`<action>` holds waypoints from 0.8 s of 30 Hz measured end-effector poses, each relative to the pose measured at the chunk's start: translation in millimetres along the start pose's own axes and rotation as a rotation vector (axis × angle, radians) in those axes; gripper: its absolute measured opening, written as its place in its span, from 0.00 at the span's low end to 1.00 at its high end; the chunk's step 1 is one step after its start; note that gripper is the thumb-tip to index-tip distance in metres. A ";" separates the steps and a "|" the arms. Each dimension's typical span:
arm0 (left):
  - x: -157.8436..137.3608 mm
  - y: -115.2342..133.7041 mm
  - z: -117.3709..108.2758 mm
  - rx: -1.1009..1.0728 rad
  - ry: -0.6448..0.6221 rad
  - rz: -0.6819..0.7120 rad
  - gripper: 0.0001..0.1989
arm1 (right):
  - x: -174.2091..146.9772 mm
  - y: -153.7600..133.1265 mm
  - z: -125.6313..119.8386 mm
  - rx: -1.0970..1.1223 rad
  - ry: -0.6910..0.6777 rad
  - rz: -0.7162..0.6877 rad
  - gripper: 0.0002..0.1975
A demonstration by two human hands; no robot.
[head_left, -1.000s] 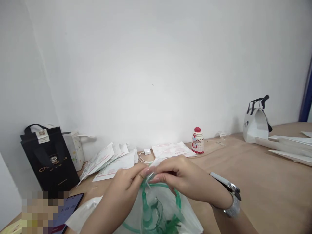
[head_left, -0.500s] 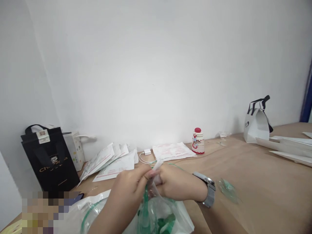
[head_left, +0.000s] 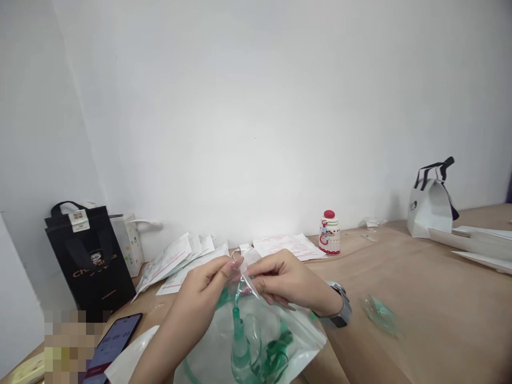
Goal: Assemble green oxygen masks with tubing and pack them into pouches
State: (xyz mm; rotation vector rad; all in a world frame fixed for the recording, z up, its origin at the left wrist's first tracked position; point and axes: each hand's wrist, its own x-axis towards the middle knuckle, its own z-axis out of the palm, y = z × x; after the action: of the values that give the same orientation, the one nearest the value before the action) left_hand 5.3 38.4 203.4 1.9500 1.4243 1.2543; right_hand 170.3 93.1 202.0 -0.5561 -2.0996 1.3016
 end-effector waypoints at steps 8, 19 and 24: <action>-1.0 -2.3 -0.4 0.008 0.137 -0.064 0.18 | -10.7 -11.6 -11.0 0.113 0.448 -0.065 0.14; -4.4 3.5 25.5 0.231 0.016 -0.019 0.14 | -11.8 -9.0 -5.1 -0.174 -0.080 0.305 0.08; -5.4 3.4 25.3 0.386 0.012 -0.001 0.12 | -3.7 -0.2 -0.5 -0.291 -0.045 0.209 0.09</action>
State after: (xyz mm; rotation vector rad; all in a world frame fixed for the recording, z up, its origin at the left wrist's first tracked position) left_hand 28.1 36.5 190.9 2.1846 1.7795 1.0500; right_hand 173.4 91.0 201.4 -0.8986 -2.3362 1.1313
